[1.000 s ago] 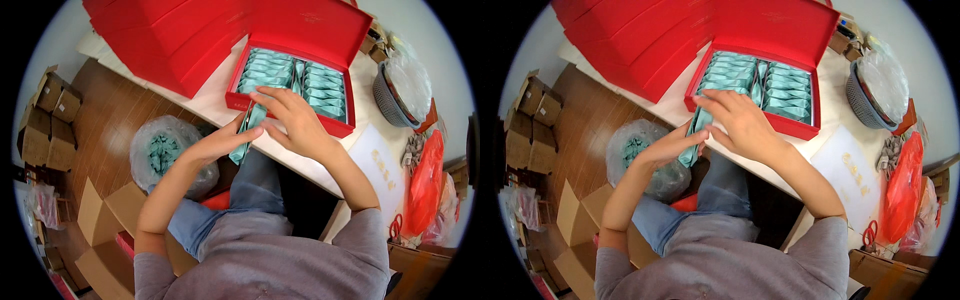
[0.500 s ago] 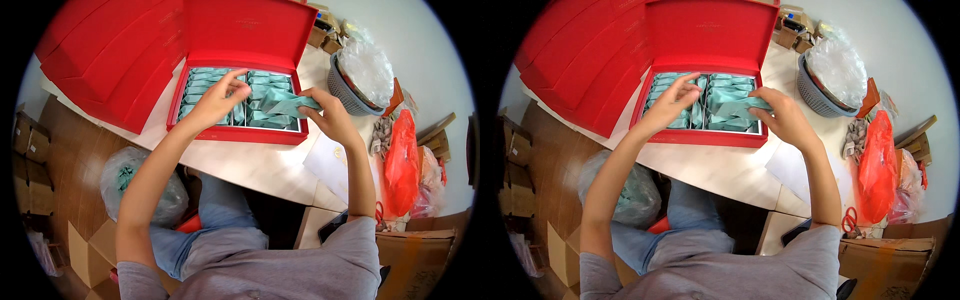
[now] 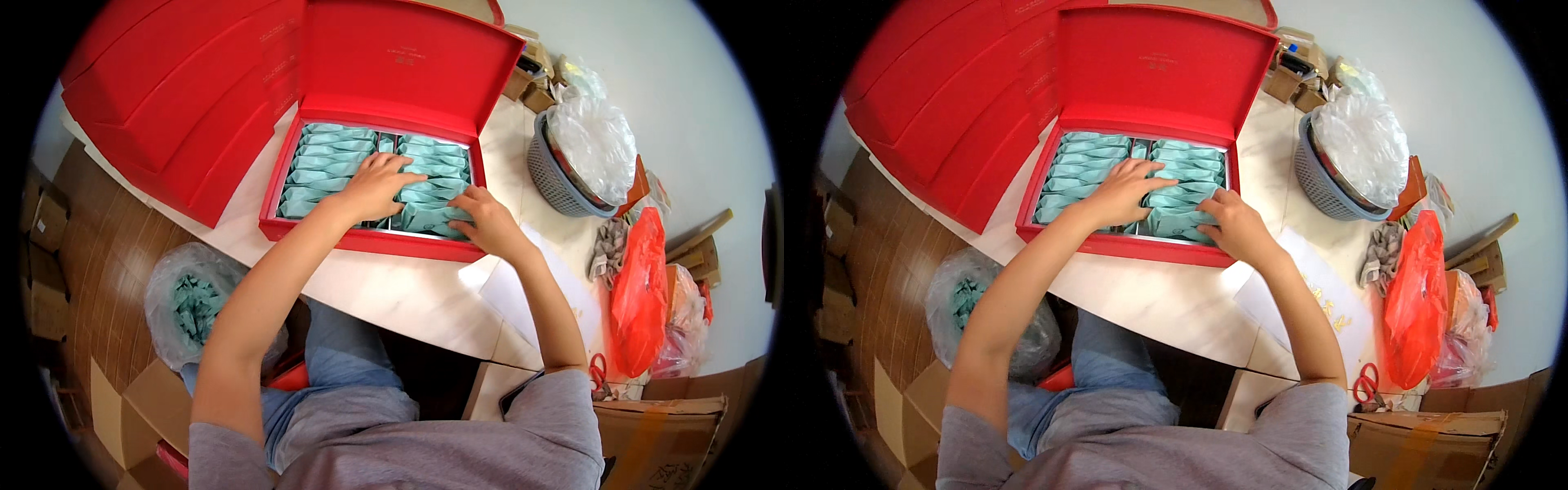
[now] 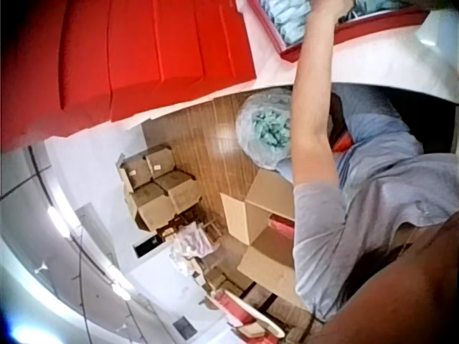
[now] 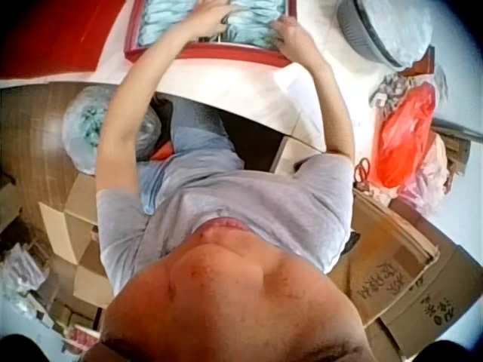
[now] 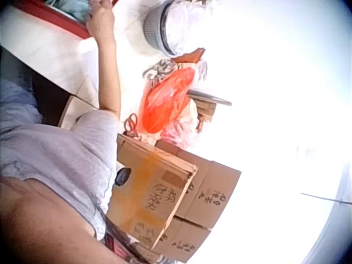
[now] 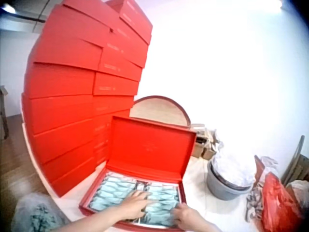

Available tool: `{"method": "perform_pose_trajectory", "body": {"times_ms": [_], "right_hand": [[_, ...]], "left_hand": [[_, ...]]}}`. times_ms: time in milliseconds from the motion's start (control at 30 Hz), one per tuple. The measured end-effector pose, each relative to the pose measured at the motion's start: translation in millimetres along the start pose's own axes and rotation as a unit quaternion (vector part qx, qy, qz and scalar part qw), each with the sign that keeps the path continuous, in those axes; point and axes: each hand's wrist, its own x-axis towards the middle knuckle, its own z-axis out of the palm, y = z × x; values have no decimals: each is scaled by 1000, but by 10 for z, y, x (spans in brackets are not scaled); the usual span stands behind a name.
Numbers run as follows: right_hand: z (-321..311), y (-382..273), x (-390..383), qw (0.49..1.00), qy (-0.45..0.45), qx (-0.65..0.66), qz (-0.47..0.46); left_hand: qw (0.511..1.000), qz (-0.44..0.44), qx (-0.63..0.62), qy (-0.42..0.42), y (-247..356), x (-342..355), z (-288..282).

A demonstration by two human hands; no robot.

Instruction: The person takes several packets of tea from a large plastic bag and arranges them into rows inside a red gift box, then places a translucent paper sheet on top.

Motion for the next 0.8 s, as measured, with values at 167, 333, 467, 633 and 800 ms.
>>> {"method": "perform_pose_trajectory", "body": {"times_ms": [167,333,467,633,800], "right_hand": [[-173,-208,12,996,-50,58,51],[-236,-152,-38,994,45,27,-90],[50,-229,-313,998,0,-15,-67],[-116,-261,-211,991,50,118,24],[-182,-77,-96,991,128,-37,22]], "left_hand": [[999,1,-34,-24,81,-153,-275],[999,21,-31,-2,135,-251,-381],[999,39,-21,26,166,-267,-300],[999,-28,-14,30,199,-267,-355],[999,-17,-8,43,337,-217,-337]]}}
